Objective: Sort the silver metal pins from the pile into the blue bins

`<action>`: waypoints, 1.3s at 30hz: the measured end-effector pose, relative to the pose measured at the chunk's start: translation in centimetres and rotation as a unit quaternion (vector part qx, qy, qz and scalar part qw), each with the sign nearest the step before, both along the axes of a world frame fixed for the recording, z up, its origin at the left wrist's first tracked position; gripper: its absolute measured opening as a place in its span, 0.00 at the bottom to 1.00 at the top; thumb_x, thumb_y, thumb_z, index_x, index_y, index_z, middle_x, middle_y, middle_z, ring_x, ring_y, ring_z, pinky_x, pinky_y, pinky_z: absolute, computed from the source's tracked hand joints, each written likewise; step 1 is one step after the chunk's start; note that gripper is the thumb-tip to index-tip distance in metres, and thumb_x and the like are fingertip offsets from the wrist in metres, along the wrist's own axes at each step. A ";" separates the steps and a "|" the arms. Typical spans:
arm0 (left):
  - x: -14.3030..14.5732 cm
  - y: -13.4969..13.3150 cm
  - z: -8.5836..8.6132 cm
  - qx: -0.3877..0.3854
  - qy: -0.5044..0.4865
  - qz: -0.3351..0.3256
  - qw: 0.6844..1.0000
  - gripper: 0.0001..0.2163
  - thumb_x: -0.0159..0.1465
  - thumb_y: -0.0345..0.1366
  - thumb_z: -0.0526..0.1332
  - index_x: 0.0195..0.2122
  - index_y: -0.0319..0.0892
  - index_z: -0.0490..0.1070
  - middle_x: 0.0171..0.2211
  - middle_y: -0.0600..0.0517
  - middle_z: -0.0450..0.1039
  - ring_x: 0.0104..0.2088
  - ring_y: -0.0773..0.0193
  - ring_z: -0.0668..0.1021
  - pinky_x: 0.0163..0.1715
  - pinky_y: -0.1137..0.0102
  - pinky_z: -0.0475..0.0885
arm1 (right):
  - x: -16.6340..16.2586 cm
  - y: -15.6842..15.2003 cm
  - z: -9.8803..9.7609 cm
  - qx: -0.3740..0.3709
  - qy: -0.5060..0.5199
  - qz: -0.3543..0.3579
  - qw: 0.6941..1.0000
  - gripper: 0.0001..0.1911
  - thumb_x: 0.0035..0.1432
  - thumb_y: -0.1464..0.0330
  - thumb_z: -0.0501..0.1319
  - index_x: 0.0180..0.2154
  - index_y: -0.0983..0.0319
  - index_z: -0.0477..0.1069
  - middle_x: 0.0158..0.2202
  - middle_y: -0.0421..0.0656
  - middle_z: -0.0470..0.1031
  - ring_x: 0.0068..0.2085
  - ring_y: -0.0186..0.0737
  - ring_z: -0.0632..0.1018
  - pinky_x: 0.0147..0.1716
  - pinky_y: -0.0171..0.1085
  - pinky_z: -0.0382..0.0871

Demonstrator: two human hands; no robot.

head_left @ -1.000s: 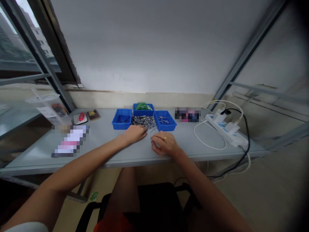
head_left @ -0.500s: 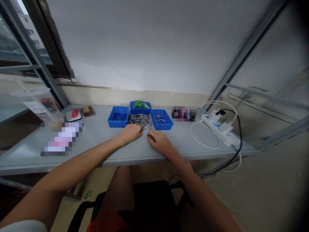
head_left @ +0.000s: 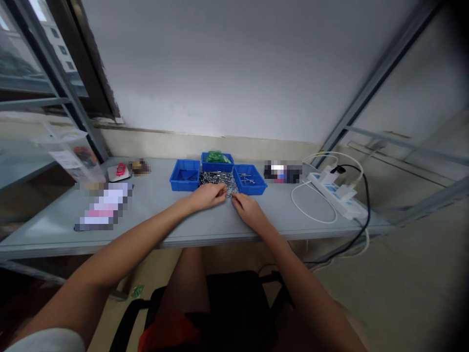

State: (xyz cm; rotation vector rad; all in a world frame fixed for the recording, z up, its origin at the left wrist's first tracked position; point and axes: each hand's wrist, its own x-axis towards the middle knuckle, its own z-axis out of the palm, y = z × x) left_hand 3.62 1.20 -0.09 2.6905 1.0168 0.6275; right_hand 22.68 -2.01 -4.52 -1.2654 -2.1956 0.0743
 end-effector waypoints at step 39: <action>-0.4 0.0 0.3 -0.029 0.071 -0.030 0.997 0.13 0.62 0.42 0.53 0.39 0.44 0.74 0.30 0.51 0.76 0.29 0.65 0.75 0.28 0.74 0.62 | 0.1 0.1 0.0 0.014 0.005 0.000 1.000 0.09 0.63 0.69 0.49 0.38 0.61 0.66 0.37 0.45 0.74 0.39 0.40 0.73 0.39 0.37 0.64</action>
